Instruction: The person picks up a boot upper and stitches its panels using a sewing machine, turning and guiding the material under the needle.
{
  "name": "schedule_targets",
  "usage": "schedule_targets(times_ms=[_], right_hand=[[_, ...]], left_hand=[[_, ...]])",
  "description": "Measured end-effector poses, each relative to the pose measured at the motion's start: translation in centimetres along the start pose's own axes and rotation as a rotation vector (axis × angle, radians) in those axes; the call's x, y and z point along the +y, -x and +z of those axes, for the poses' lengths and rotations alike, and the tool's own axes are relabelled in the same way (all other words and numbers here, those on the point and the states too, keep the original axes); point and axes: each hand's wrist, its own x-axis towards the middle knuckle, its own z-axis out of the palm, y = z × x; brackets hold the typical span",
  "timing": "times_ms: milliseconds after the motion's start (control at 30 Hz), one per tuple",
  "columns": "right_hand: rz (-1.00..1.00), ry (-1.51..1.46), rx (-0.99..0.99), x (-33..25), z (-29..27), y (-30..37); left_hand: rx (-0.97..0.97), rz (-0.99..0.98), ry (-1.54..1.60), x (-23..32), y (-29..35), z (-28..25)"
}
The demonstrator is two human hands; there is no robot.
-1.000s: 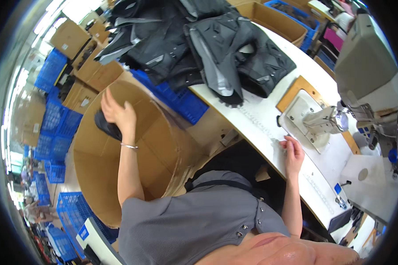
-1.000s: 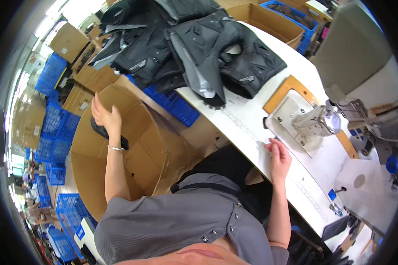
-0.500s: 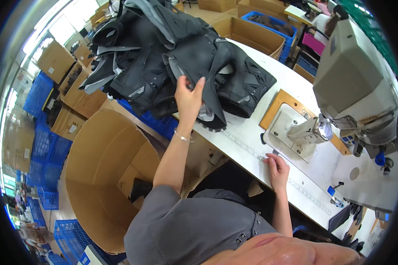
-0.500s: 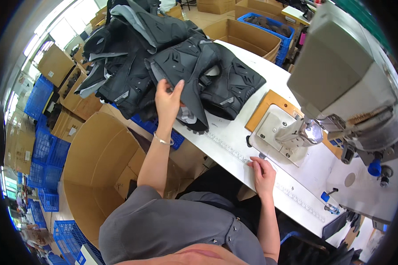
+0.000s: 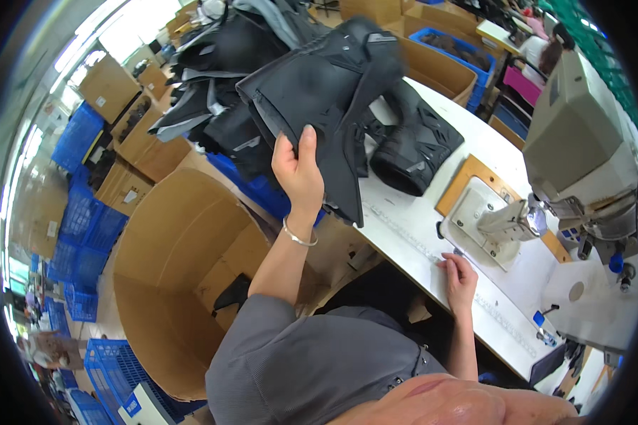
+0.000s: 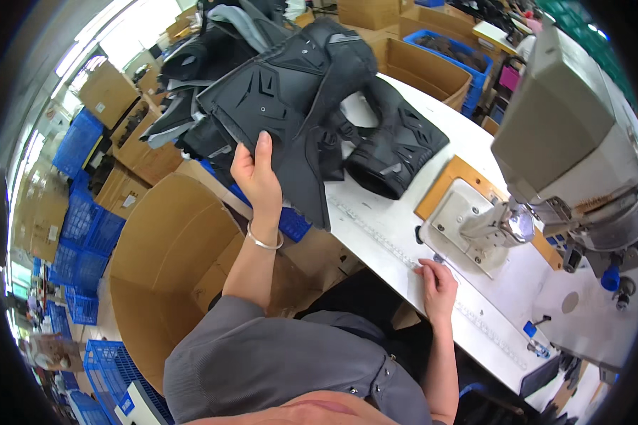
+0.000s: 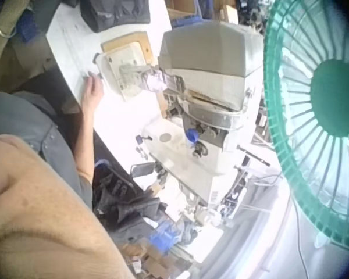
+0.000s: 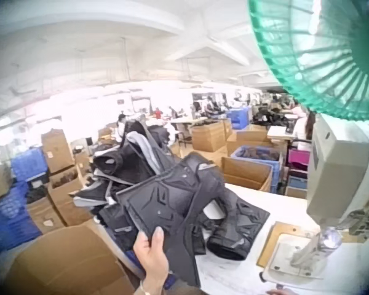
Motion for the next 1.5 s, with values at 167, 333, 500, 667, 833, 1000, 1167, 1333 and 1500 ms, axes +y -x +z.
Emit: schedule_targets(times_ms=[167, 333, 500, 667, 833, 1000, 1167, 1333, 1500], right_hand=[[-0.060, -0.069, 0.117, -0.9, -0.3, 1.3], [-0.394, 0.030, 0.185, -9.4, -3.8, 2.0], [-0.823, 0.452, 0.187, -17.2, -6.6, 1.0], [-0.656, 0.731, -0.046, -15.6, -4.0, -1.8], [-0.508, 0.919, 0.051, -10.6, -5.3, -0.4], [-0.513, 0.642, 0.147, -6.1, -6.8, 1.2], [-0.645, 0.819, 0.250, -4.1, -8.4, 0.8], [-0.087, 0.770, 0.120, -1.0, -10.3, -2.9], [-0.011, 0.644, 0.091, -1.4, -9.6, -4.5]], left_hand=[[-0.169, 0.208, -0.298, 4.9, -1.5, -6.1], [-0.881, 0.203, -0.375, 11.2, -2.7, -7.0], [-1.472, 0.082, -0.135, 8.4, 1.5, -0.7], [-1.853, -0.083, -0.106, 5.4, 7.5, 6.0], [-2.042, -0.111, -0.105, 2.6, 10.6, 10.5], [-2.397, -0.883, 0.338, -0.4, 12.1, 13.7], [-2.380, -0.737, 0.139, -3.9, 14.1, 16.2], [-2.336, -0.709, 0.320, -5.9, 14.9, 18.1], [-2.510, -1.305, -0.093, -3.6, 12.5, 19.9]])
